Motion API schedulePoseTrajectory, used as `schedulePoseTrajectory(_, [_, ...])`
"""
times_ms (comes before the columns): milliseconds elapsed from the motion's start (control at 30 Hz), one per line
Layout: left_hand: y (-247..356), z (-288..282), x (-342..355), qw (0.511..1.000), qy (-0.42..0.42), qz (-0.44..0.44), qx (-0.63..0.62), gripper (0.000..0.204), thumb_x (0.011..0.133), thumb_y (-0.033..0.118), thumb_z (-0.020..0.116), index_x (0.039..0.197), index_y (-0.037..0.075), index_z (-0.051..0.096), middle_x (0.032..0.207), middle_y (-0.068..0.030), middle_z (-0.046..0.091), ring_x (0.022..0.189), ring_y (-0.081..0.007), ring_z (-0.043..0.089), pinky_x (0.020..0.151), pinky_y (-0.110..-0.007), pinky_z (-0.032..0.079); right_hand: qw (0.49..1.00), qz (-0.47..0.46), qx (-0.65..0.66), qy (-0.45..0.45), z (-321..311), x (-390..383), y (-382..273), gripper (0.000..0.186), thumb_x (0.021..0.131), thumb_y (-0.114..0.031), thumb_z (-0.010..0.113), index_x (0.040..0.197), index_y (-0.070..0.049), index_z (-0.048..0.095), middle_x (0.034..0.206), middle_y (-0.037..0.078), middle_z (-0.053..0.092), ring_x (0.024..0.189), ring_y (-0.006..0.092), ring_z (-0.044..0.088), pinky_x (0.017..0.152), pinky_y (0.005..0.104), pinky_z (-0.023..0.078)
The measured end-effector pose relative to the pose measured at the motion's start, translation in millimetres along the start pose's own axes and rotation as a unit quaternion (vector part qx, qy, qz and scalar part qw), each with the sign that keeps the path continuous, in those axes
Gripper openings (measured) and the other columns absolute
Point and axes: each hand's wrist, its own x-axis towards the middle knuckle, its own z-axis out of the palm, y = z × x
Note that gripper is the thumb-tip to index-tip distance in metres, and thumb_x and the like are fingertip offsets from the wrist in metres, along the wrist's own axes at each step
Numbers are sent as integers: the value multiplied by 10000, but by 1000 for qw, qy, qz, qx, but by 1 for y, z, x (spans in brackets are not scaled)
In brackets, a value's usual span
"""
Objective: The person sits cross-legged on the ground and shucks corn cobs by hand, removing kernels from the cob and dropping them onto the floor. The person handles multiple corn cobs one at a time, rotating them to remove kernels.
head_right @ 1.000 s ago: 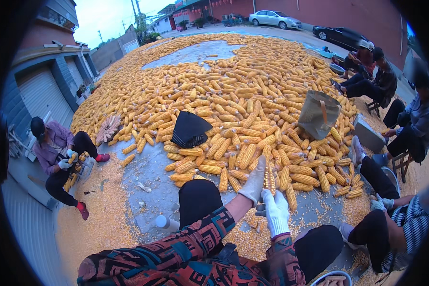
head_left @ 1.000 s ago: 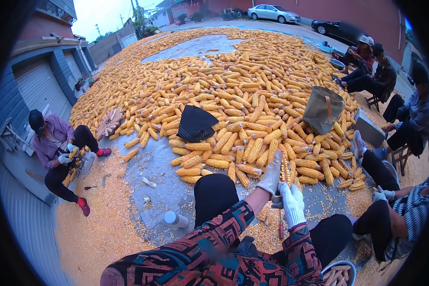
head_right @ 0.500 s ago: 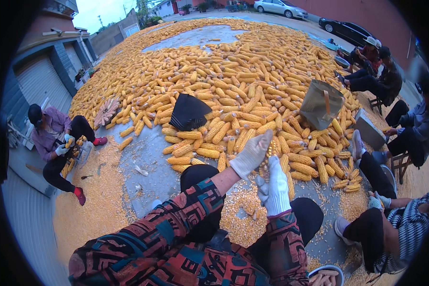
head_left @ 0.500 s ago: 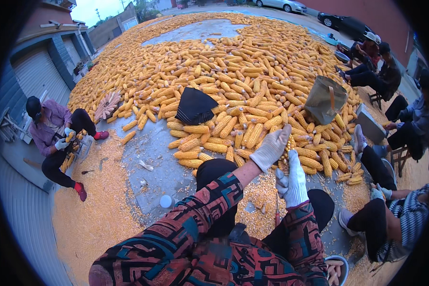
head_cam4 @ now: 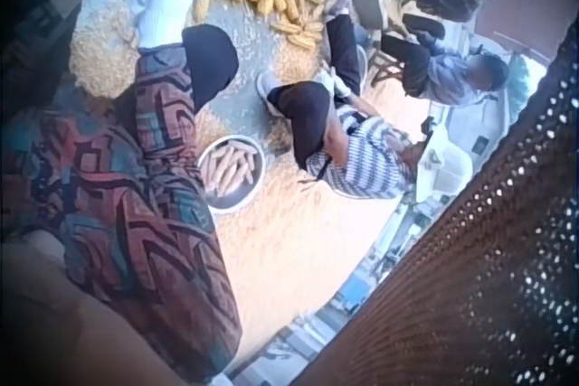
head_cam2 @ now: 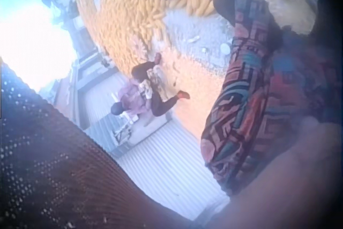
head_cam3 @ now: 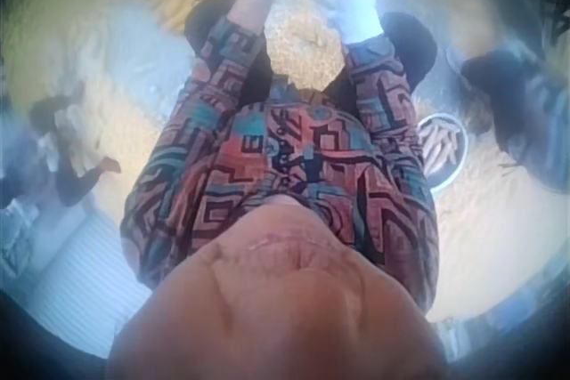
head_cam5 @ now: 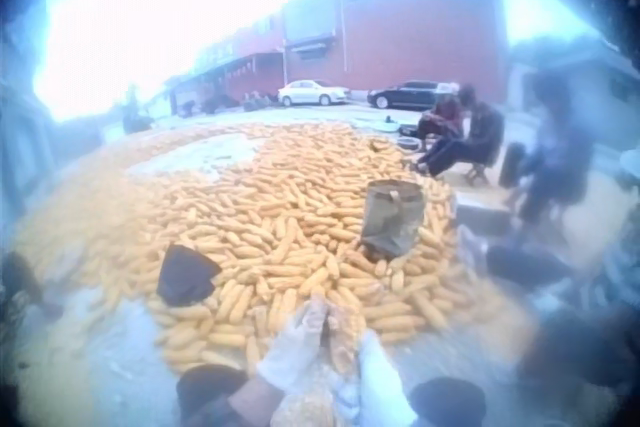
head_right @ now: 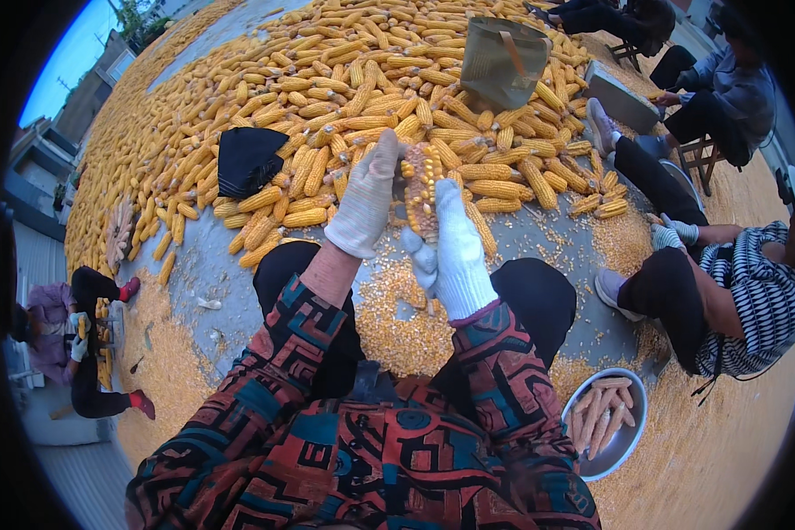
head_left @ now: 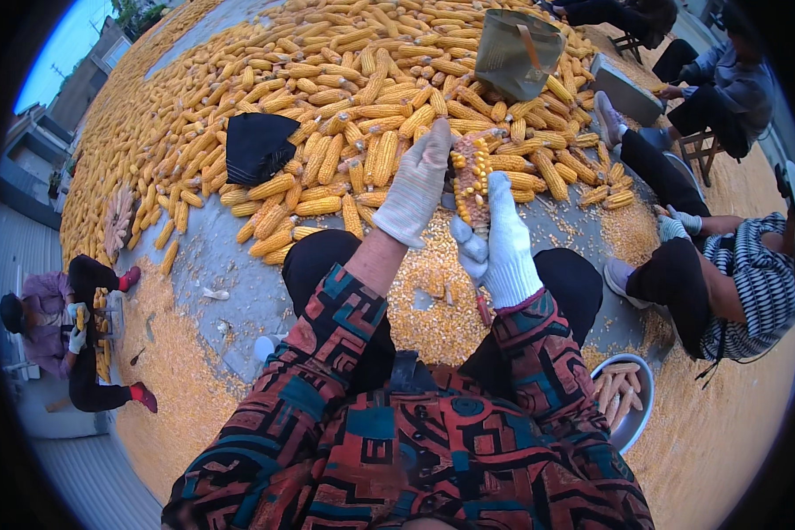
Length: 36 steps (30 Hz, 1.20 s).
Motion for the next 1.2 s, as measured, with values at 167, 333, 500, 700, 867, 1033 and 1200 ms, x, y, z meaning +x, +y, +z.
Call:
schedulePoseTrajectory(167, [1,14,-5,990,-63,97,81,352,953,346,560,1081,21,598,906,-6,563,840,-87,500,750,-239,440,985,-55,-119,114,13,-10,2,484,885,-645,457,1034,-187,512,555,24,543,303,67,339,280,206,241])
schedulePoseTrajectory(333, [0,8,-2,993,-49,94,58,328,958,343,550,1021,26,602,850,13,566,791,-58,510,707,-214,445,994,52,75,-59,1,-12,-6,532,867,-694,428,1065,-205,489,520,-3,443,309,72,280,271,218,171])
schedulePoseTrajectory(500, [-4,9,0,999,-12,12,34,378,965,362,533,1049,-3,587,892,-15,579,793,-75,492,708,-241,439,997,-38,-3,66,5,-8,-4,555,896,-659,412,941,-128,566,547,26,487,331,74,353,276,222,243])
schedulePoseTrajectory(700, [-3,19,-10,999,-50,-4,-15,487,943,438,544,1148,-3,525,1006,-30,557,932,-98,502,840,-256,429,909,-243,-306,146,7,-1,17,452,960,-439,447,1146,-41,549,769,74,597,522,133,549,485,277,456])
schedulePoseTrajectory(867, [4,31,-16,998,18,-1,-57,437,958,445,512,1065,24,559,894,17,519,841,-58,469,737,-224,432,846,-348,-373,154,0,16,31,389,985,-364,422,1134,-27,544,786,76,588,577,140,571,551,285,463])
schedulePoseTrajectory(1033, [-15,16,-1,988,27,35,-149,416,988,420,455,935,29,584,780,38,505,710,-39,458,636,-208,428,946,-187,-227,133,6,11,27,462,953,-402,457,1201,-20,536,738,74,601,565,140,554,529,278,463])
schedulePoseTrajectory(1200, [-25,10,10,995,46,57,-74,436,994,434,429,881,39,574,721,46,451,658,-35,421,594,-200,403,962,-150,-200,115,13,-4,14,452,946,-422,463,1166,-35,543,694,47,578,519,129,520,478,271,426])
